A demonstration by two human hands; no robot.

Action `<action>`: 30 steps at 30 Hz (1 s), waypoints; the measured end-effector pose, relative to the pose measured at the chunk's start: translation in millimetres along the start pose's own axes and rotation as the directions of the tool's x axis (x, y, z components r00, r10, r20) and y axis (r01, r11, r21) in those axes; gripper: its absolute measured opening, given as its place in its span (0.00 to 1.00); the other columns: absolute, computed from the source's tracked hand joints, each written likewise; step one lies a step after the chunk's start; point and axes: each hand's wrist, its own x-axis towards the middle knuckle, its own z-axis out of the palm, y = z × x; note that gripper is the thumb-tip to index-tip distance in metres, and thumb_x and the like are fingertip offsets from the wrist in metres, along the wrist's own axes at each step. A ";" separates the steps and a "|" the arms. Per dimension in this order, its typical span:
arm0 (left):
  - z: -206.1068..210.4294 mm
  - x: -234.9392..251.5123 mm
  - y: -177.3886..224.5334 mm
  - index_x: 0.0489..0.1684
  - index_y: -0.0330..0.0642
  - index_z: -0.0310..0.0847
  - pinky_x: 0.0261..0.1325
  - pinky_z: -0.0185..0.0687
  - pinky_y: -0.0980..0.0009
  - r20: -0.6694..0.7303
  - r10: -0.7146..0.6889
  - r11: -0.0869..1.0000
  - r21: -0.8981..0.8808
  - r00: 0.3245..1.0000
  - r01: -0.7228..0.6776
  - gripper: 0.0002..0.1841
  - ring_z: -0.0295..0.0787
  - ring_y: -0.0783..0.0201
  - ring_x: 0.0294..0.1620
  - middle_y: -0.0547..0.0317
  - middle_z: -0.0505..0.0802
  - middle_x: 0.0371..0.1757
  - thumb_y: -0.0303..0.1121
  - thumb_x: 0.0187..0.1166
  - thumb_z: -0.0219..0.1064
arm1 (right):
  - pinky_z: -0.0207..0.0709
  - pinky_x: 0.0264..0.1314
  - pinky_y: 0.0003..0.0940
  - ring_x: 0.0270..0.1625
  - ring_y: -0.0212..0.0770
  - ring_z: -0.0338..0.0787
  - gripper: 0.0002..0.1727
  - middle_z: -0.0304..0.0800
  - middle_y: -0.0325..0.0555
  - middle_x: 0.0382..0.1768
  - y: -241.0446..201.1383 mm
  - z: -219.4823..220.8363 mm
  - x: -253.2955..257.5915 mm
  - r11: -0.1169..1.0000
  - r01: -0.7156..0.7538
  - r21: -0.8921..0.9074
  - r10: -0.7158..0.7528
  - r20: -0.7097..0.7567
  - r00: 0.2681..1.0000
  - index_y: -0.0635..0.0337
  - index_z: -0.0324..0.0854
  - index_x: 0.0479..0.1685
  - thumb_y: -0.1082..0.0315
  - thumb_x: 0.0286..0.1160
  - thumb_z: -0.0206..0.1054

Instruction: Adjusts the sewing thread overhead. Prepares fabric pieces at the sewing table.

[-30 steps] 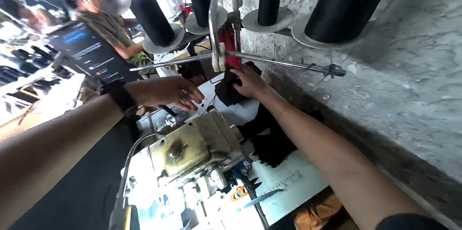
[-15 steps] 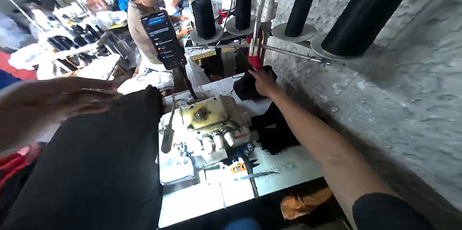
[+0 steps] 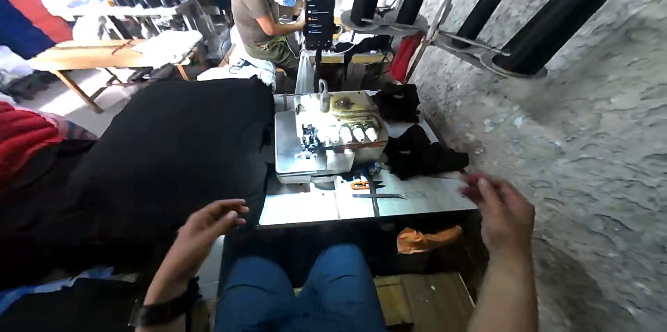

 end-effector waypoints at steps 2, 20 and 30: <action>-10.0 0.5 -4.1 0.69 0.41 0.84 0.63 0.91 0.61 0.195 -0.002 0.984 0.175 0.981 -0.032 0.17 0.94 0.58 0.58 0.54 0.94 0.63 0.34 0.86 0.61 | 0.91 0.53 0.34 0.45 0.36 0.95 0.16 0.94 0.49 0.50 4.1 -7.7 -45.9 0.991 -0.080 -0.112 0.091 0.099 0.991 0.72 0.83 0.59 0.67 0.87 0.58; -30.3 -29.3 -51.9 0.66 0.38 0.86 0.69 0.87 0.61 0.193 -0.134 0.893 0.449 0.972 0.034 0.16 0.93 0.62 0.58 0.51 0.94 0.61 0.34 0.88 0.62 | 0.90 0.58 0.31 0.50 0.32 0.96 0.16 0.96 0.43 0.50 -59.8 103.7 -100.3 0.959 0.147 -0.242 0.033 0.610 0.792 0.63 0.88 0.56 0.62 0.84 0.63; -50.0 185.8 48.1 0.61 0.40 0.87 0.65 0.87 0.49 -0.067 0.375 0.679 0.699 0.924 -0.225 0.15 0.93 0.54 0.57 0.48 0.94 0.55 0.36 0.81 0.69 | 0.83 0.68 0.56 0.63 0.51 0.91 0.21 0.92 0.55 0.60 -155.0 419.4 9.6 0.804 0.521 -0.286 -0.187 0.710 0.679 0.60 0.84 0.70 0.69 0.78 0.65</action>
